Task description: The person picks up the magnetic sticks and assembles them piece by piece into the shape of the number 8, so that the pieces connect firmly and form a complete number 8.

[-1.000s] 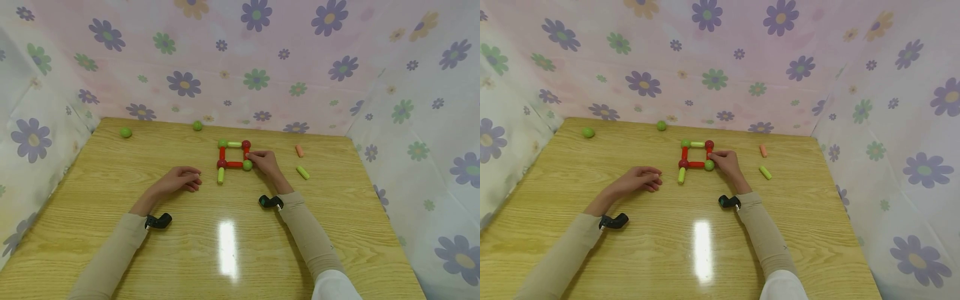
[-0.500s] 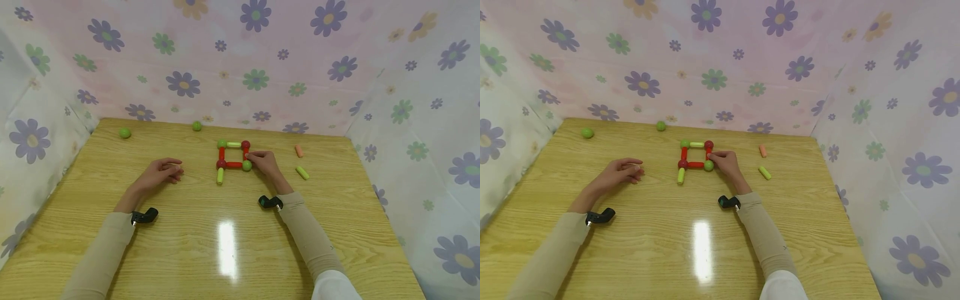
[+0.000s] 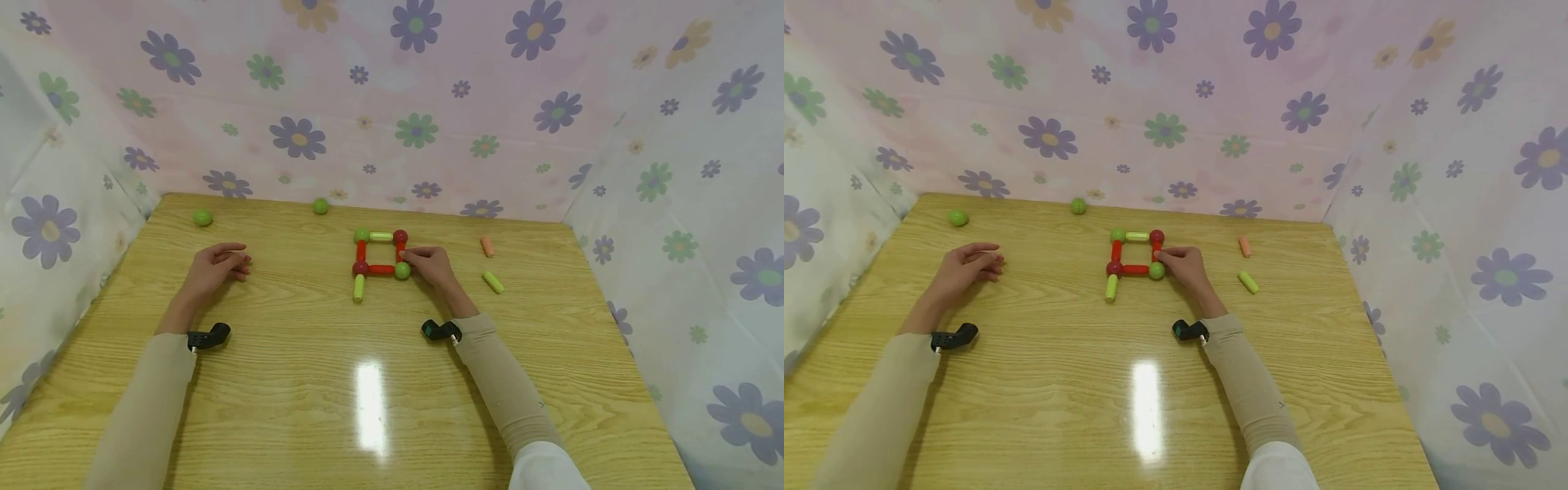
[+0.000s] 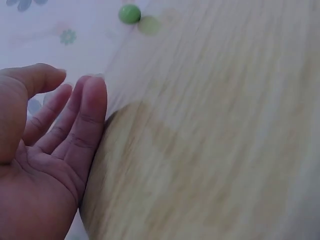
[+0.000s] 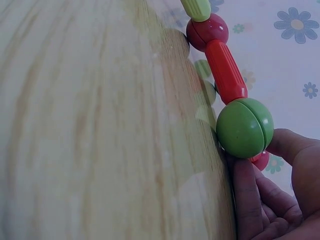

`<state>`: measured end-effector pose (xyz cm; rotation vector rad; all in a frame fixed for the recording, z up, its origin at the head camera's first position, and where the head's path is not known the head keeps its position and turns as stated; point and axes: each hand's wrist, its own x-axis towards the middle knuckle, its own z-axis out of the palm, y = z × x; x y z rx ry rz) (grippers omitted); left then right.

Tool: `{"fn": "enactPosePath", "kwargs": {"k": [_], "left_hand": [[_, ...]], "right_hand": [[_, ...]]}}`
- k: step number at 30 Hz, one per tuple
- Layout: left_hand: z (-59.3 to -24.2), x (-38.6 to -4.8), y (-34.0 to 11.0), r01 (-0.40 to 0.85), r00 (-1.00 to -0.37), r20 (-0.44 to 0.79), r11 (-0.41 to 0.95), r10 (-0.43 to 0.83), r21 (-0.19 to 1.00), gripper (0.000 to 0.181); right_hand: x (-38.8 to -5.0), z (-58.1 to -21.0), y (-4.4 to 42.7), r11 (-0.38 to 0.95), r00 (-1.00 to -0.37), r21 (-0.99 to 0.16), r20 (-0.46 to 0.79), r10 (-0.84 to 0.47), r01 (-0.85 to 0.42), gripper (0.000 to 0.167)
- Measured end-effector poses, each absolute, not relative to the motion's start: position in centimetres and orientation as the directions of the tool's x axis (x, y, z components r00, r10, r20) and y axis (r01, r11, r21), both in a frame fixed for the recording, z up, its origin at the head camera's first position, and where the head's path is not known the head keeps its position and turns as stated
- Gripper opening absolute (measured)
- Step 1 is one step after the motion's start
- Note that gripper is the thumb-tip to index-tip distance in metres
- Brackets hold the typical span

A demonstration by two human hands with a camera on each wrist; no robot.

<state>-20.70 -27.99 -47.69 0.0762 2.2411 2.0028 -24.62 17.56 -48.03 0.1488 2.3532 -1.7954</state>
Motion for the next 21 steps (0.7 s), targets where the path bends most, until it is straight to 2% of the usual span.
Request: {"fn": "enactPosePath", "kwargs": {"k": [4, 7, 9, 13, 16, 21], "left_hand": [[-47.0, -21.6, -29.0, -0.068, -0.995, -0.073, 0.060, 0.071, 0.996, 0.049], [-45.9, -22.0, -29.3, -0.036, -0.999, -0.036, 0.046, 0.012, 0.998, 0.038], [-45.2, -22.3, -29.5, 0.017, -0.998, 0.023, 0.094, -0.060, 0.995, 0.028], [-44.6, -23.5, -30.1, 0.103, -0.955, 0.180, 0.305, -0.235, 0.947, 0.013], [-44.7, -24.5, -30.8, 0.072, -0.929, 0.221, 0.442, -0.296, 0.894, 0.020], [-45.2, -25.5, -32.1, -0.007, -0.972, 0.127, 0.563, -0.199, 0.827, 0.046]], "right_hand": [[-24.7, -48.0, 17.6, 0.253, -0.979, -0.949, -0.204, -0.030, 0.190, 0.037], [-24.7, -48.0, 17.6, 0.249, -0.979, -0.950, -0.200, -0.034, 0.186, 0.038], [-24.6, -48.0, 17.6, 0.250, -0.980, -0.951, -0.196, -0.038, 0.181, 0.038], [-24.6, -48.0, 17.7, 0.256, -0.981, -0.951, -0.191, -0.044, 0.173, 0.037], [-24.7, -48.0, 17.7, 0.255, -0.980, -0.951, -0.193, -0.044, 0.176, 0.037], [-24.7, -48.0, 17.6, 0.233, -0.976, -0.952, -0.212, -0.040, 0.197, 0.038]]}}
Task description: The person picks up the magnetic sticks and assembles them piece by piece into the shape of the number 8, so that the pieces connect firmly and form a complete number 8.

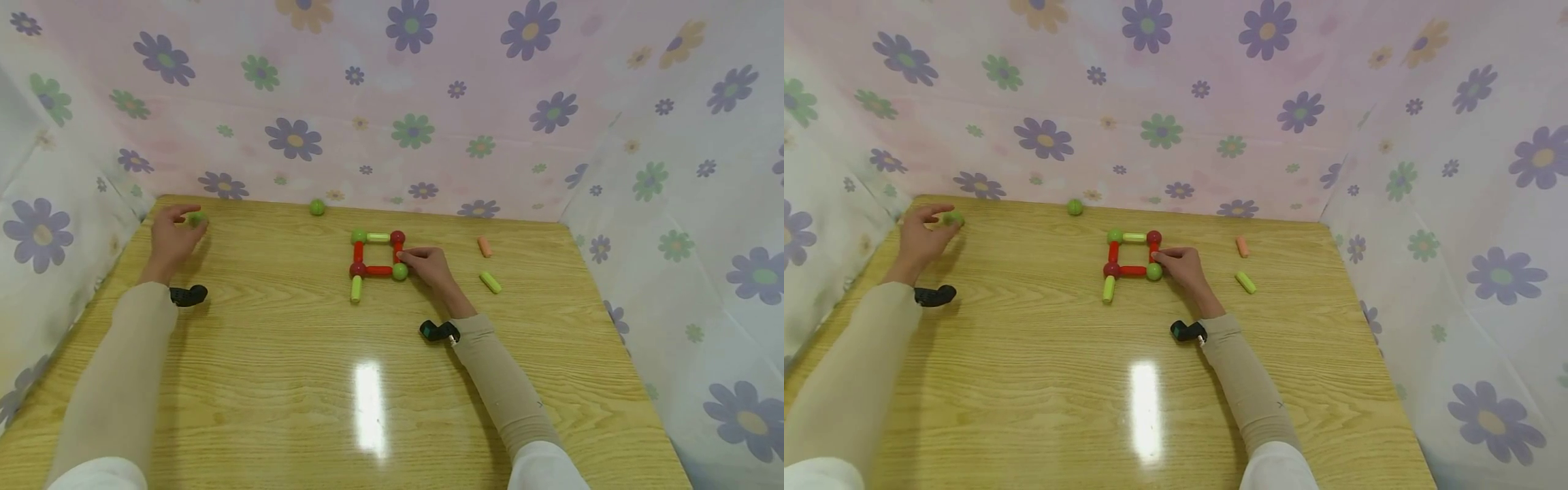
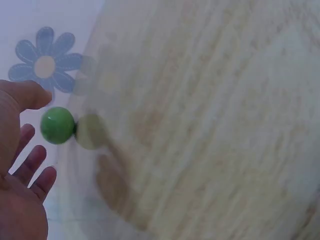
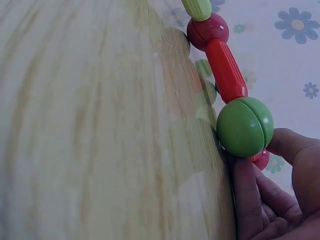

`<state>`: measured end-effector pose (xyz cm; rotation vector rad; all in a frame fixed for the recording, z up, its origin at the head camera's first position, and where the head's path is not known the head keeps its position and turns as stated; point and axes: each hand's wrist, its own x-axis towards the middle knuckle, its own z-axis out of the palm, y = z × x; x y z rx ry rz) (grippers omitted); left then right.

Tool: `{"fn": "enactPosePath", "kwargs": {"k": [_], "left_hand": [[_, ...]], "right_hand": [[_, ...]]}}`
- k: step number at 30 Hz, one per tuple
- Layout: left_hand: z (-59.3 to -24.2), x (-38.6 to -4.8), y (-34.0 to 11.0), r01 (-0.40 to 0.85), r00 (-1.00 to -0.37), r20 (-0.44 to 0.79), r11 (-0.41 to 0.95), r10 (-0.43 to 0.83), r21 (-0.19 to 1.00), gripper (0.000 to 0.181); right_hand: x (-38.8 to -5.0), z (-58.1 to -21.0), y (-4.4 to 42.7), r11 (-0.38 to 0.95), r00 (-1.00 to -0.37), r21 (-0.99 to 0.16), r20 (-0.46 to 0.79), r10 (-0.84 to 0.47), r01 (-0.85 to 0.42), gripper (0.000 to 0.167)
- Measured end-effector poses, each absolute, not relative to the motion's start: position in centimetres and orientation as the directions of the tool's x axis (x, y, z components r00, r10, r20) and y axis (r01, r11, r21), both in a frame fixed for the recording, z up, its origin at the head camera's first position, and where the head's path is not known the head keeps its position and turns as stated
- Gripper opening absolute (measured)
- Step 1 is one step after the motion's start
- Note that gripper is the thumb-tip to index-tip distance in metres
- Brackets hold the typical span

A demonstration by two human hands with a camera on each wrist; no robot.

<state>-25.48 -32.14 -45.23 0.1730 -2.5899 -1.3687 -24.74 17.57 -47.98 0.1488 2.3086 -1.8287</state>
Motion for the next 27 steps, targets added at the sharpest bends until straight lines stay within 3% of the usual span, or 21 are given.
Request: {"fn": "enactPosePath", "kwargs": {"k": [4, 15, 27], "left_hand": [[-46.0, -25.7, -32.6, -0.040, -0.989, 0.049, 0.565, -0.142, 0.824, 0.049], [-46.5, -25.8, -31.8, 0.006, -0.986, 0.101, 0.568, -0.136, 0.823, 0.040], [-46.9, -26.6, -30.2, -0.015, -0.981, 0.092, 0.541, -0.170, 0.841, 0.042]], "right_hand": [[-24.8, -48.0, 17.5, 0.241, -0.977, -0.951, -0.209, -0.038, 0.194, 0.037], [-24.9, -48.1, 17.6, 0.254, -0.977, -0.948, -0.210, -0.041, 0.193, 0.039], [-24.7, -47.9, 17.6, 0.264, -0.978, -0.947, -0.203, -0.043, 0.185, 0.037]]}}
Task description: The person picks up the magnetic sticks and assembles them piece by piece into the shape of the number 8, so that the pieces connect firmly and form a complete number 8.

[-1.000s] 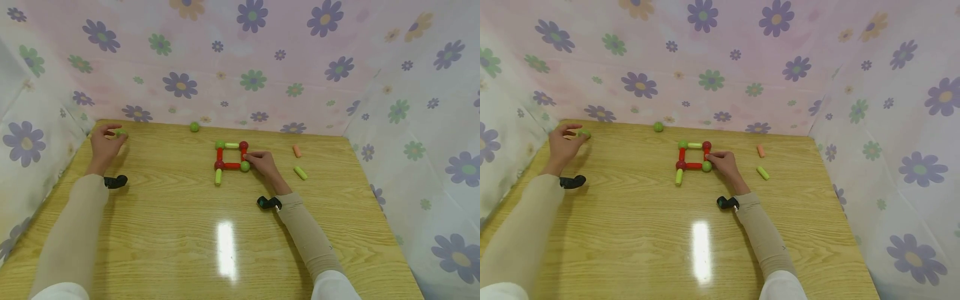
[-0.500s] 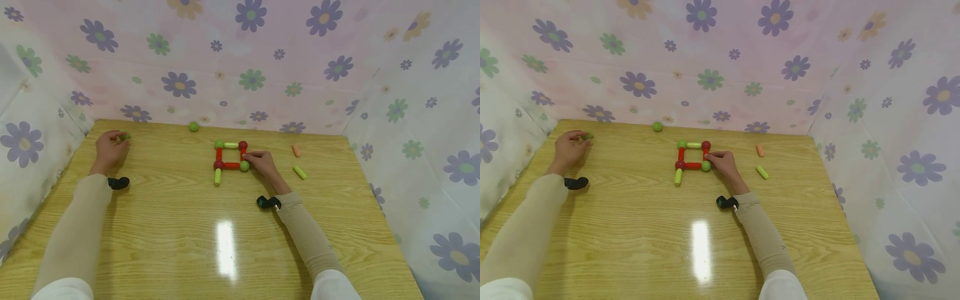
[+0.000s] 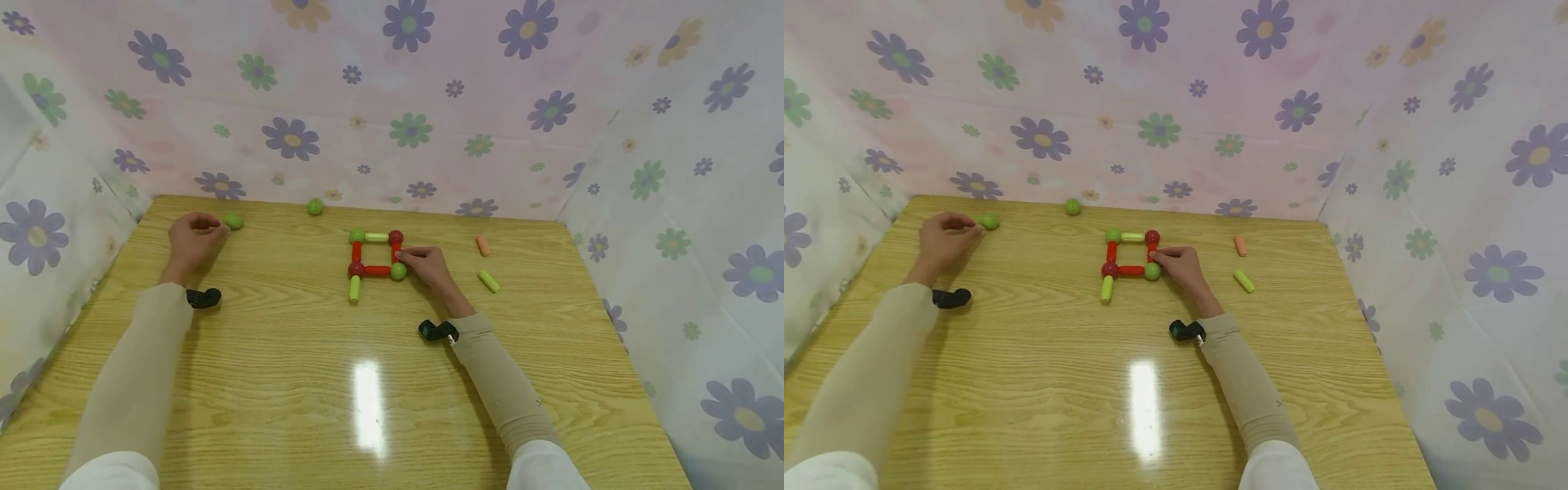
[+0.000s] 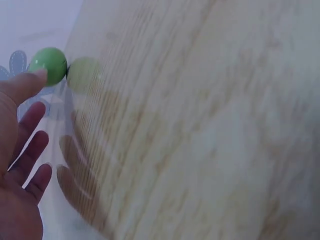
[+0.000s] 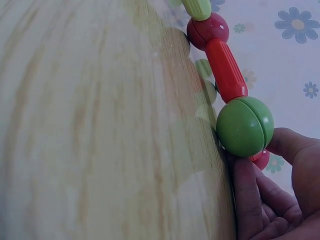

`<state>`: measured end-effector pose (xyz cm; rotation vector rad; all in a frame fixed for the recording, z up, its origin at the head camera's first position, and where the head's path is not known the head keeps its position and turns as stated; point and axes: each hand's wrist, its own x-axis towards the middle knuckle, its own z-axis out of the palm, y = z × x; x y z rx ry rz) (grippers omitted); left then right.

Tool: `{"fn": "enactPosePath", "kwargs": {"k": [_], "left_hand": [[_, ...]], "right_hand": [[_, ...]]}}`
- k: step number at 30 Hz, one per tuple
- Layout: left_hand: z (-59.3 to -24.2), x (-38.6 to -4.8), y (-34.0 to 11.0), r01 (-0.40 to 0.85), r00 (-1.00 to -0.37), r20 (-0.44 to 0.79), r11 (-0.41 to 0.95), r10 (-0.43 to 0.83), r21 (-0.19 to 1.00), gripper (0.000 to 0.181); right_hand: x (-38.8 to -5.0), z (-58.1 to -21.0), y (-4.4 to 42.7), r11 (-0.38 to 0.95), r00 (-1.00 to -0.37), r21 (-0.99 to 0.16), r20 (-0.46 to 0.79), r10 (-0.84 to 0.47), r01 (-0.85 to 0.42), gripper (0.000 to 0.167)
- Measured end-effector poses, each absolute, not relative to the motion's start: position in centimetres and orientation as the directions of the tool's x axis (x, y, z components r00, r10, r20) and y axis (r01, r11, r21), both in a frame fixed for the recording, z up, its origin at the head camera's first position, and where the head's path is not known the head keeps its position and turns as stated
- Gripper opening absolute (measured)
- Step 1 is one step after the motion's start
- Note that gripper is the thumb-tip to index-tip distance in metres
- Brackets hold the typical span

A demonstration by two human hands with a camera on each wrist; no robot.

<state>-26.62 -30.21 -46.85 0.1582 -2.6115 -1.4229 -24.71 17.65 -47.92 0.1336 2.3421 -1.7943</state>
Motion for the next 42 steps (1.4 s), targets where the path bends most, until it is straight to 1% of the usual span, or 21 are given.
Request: {"fn": "enactPosePath", "kwargs": {"k": [2, 6, 10, 12, 14, 17, 18, 26, 34, 37, 40, 42], "left_hand": [[-46.8, -26.7, -29.8, -0.010, -0.985, 0.083, 0.537, -0.150, 0.844, 0.047], [-46.4, -27.4, -28.5, 0.033, -0.995, 0.080, 0.558, -0.061, 0.829, 0.058], [-45.8, -28.7, -26.5, 0.080, -0.997, 0.070, 0.581, 0.039, 0.810, 0.061], [-45.5, -29.7, -25.5, 0.127, -0.992, 0.083, 0.648, 0.097, 0.751, 0.058], [-45.5, -30.6, -24.5, 0.175, -0.984, 0.090, 0.729, 0.155, 0.661, 0.054], [-45.5, -31.5, -23.3, 0.220, -0.975, 0.095, 0.785, 0.203, 0.579, 0.048], [-45.6, -31.6, -23.1, 0.215, -0.975, 0.084, 0.786, 0.205, 0.580, 0.047], [-46.2, -31.5, -22.0, 0.152, -0.986, 0.061, 0.668, 0.158, 0.728, 0.045], [-46.8, -30.7, -22.1, 0.080, -0.995, 0.028, 0.559, 0.100, 0.825, 0.050], [-47.2, -30.5, -22.0, 0.028, -0.999, 0.004, 0.468, 0.054, 0.883, 0.052], [-47.8, -30.0, -21.8, -0.025, -1.000, -0.020, 0.352, -0.018, 0.936, 0.053], [-48.0, -29.5, -21.6, -0.026, -0.998, -0.008, 0.298, -0.064, 0.954, 0.052]], "right_hand": [[-24.7, -47.9, 17.6, 0.268, -0.978, -0.946, -0.202, -0.040, 0.184, 0.037], [-24.8, -48.0, 17.6, 0.268, -0.979, -0.946, -0.201, -0.038, 0.184, 0.037], [-24.8, -48.0, 17.6, 0.270, -0.980, -0.946, -0.194, -0.040, 0.177, 0.036], [-24.8, -48.0, 17.6, 0.268, -0.980, -0.947, -0.193, -0.042, 0.175, 0.036], [-24.7, -48.0, 17.6, 0.266, -0.980, -0.948, -0.193, -0.044, 0.175, 0.036], [-24.6, -47.9, 17.6, 0.270, -0.980, -0.947, -0.194, -0.048, 0.174, 0.037], [-24.6, -47.9, 17.6, 0.269, -0.980, -0.947, -0.194, -0.051, 0.174, 0.037], [-24.5, -47.7, 17.6, 0.262, -0.977, -0.945, -0.211, -0.041, 0.193, 0.036], [-24.5, -47.7, 17.7, 0.285, -0.976, -0.938, -0.216, -0.030, 0.198, 0.037], [-24.5, -47.8, 17.7, 0.288, -0.977, -0.938, -0.212, -0.035, 0.193, 0.037], [-24.6, -47.8, 17.7, 0.285, -0.978, -0.940, -0.207, -0.039, 0.188, 0.037], [-24.5, -47.8, 17.7, 0.281, -0.978, -0.942, -0.204, -0.040, 0.185, 0.037]]}}
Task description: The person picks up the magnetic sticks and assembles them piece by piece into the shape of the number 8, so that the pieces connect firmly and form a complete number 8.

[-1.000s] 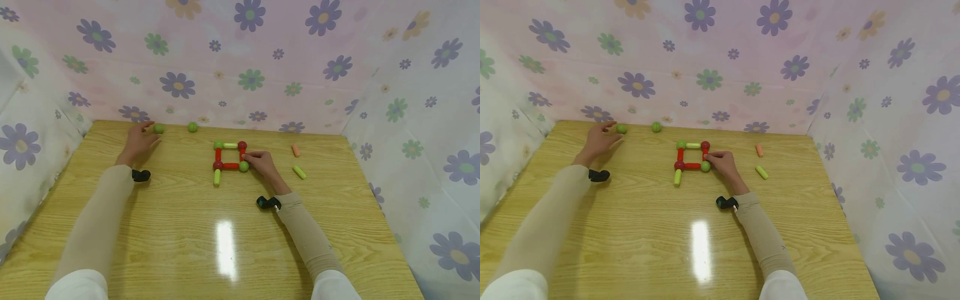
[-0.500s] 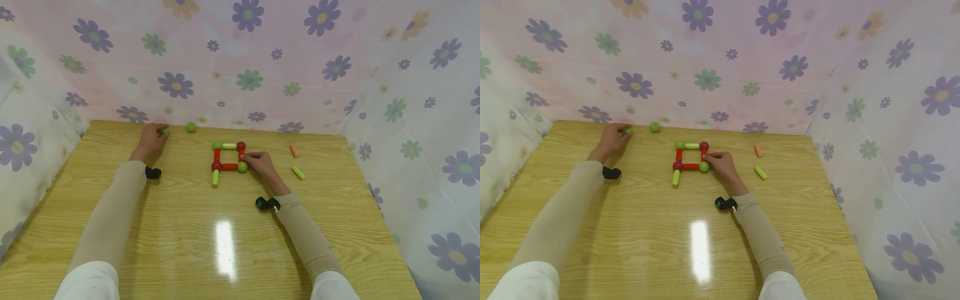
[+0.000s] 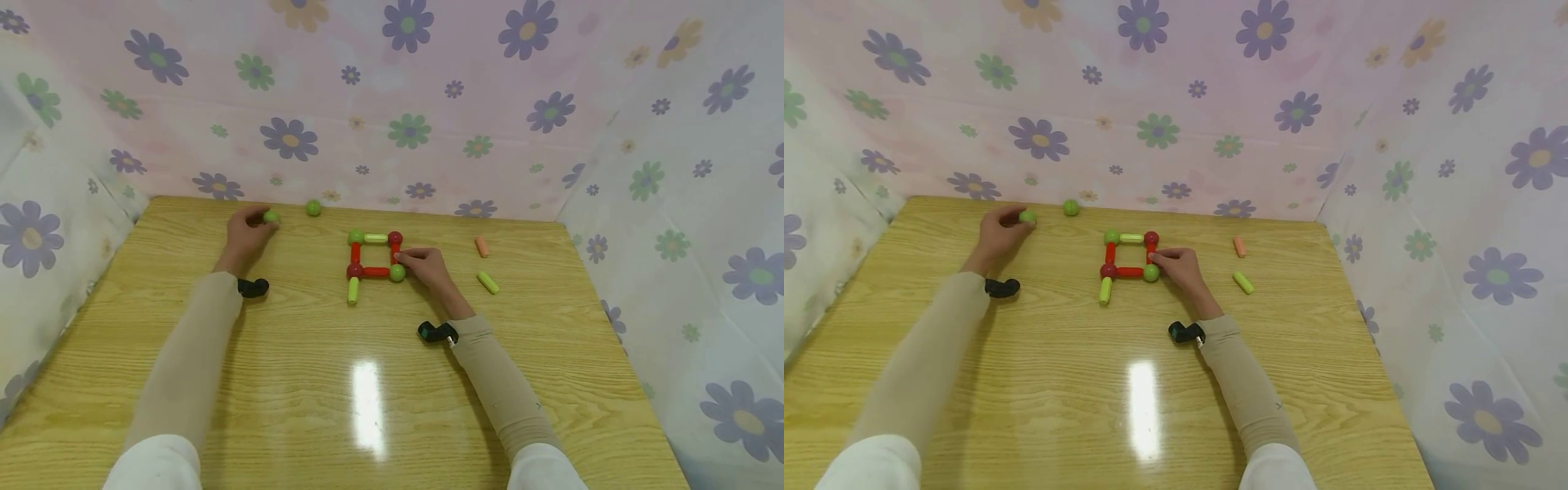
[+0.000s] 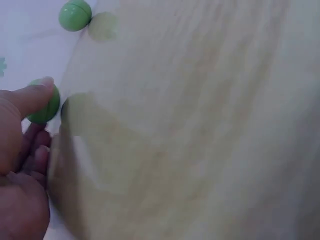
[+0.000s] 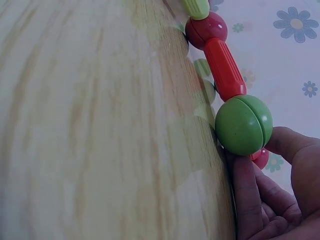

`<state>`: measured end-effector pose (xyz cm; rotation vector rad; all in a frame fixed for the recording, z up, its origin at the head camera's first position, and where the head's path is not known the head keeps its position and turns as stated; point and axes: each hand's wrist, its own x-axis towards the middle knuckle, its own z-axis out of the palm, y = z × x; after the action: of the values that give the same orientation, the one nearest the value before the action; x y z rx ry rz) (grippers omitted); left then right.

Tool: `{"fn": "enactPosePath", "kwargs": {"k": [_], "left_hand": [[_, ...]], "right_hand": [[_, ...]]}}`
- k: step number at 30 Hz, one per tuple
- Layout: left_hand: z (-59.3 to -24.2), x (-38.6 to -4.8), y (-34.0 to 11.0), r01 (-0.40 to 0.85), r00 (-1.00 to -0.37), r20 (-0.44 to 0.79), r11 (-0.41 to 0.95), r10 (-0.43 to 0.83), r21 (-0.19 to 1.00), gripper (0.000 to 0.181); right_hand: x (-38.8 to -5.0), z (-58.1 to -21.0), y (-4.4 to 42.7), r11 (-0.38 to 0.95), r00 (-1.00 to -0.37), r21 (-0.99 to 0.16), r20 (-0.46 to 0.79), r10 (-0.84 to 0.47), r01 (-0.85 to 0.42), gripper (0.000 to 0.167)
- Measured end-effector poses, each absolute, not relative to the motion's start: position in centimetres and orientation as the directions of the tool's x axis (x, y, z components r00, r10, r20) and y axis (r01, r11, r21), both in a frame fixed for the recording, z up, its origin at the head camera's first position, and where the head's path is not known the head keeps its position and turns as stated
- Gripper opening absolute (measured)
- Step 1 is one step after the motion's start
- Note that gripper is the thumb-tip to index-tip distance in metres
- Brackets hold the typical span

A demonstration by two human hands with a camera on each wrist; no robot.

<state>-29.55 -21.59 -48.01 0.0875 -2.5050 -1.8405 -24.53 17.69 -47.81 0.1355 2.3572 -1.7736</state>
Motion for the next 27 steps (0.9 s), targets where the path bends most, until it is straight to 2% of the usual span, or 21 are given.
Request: {"fn": "enactPosePath", "kwargs": {"k": [5, 10, 16, 21, 27], "left_hand": [[-47.5, -27.5, -21.0, -0.028, -0.990, -0.003, 0.174, -0.144, 0.984, 0.052], [-45.9, -25.0, -20.3, -0.084, -0.988, -0.074, 0.074, -0.137, 0.994, 0.053], [-46.7, -23.8, -20.1, -0.097, -0.991, -0.090, 0.067, -0.100, 0.993, 0.053], [-48.2, -23.7, -20.0, -0.095, -0.995, -0.094, 0.069, -0.013, 0.993, 0.054], [-48.1, -22.1, -18.7, -0.101, -0.976, -0.141, 0.224, 0.168, 0.969, 0.056]], "right_hand": [[-24.5, -47.8, 17.7, 0.280, -0.980, -0.944, -0.195, -0.040, 0.176, 0.037], [-24.6, -47.9, 17.7, 0.271, -0.979, -0.945, -0.201, -0.043, 0.183, 0.039], [-24.5, -47.9, 17.6, 0.269, -0.978, -0.945, -0.203, -0.042, 0.184, 0.040], [-24.5, -47.9, 17.6, 0.281, -0.983, -0.946, -0.180, -0.039, 0.162, 0.038], [-24.7, -47.7, 17.7, 0.277, -0.980, -0.945, -0.192, -0.044, 0.172, 0.037]]}}
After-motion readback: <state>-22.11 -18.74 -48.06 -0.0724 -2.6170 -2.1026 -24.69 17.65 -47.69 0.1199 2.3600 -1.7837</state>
